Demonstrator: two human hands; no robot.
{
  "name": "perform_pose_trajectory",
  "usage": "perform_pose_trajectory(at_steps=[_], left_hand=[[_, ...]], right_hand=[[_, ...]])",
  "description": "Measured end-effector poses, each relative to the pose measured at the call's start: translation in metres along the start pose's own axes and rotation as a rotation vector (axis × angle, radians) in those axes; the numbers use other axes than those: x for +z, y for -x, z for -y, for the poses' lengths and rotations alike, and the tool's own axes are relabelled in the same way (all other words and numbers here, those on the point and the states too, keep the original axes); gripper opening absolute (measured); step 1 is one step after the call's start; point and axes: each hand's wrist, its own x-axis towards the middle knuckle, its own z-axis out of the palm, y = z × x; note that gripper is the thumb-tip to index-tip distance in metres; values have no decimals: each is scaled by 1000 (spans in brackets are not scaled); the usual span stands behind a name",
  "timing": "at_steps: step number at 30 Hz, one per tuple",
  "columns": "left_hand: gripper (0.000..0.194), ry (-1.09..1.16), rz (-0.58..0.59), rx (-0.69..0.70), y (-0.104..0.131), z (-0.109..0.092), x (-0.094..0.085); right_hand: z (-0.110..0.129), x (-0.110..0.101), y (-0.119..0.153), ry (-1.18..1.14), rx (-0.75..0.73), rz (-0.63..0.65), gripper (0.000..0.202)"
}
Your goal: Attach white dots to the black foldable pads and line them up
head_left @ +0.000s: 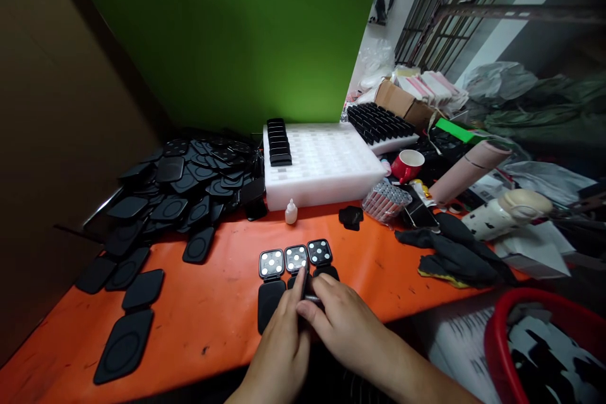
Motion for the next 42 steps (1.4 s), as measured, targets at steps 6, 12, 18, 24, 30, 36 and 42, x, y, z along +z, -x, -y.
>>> perform_pose_trajectory(at_steps=[6,12,18,24,30,36,42], left_hand=[[53,83,22,-43,2,-1,2],[53,55,-19,-30,4,5,4],[54,83,-11,-30,3,0,1],[62,429,31,-210,7,-6,0],[82,665,108,-353,8,2,0],[57,-4,75,-53,10,2,-11],[55,-231,101,-47,17,-1,-15]], right_hand=[[0,0,2,-21,0,-3,20],[2,4,2,58,-30,-37,21],[4,5,2,18,-91,-98,19],[-4,13,0,-305,-76,-122,24],[-15,11,-4,-728,90,-23,33],[-4,-1,0,-239,-33,-175,23],[-3,-3,3,-267,-50,-126,16]])
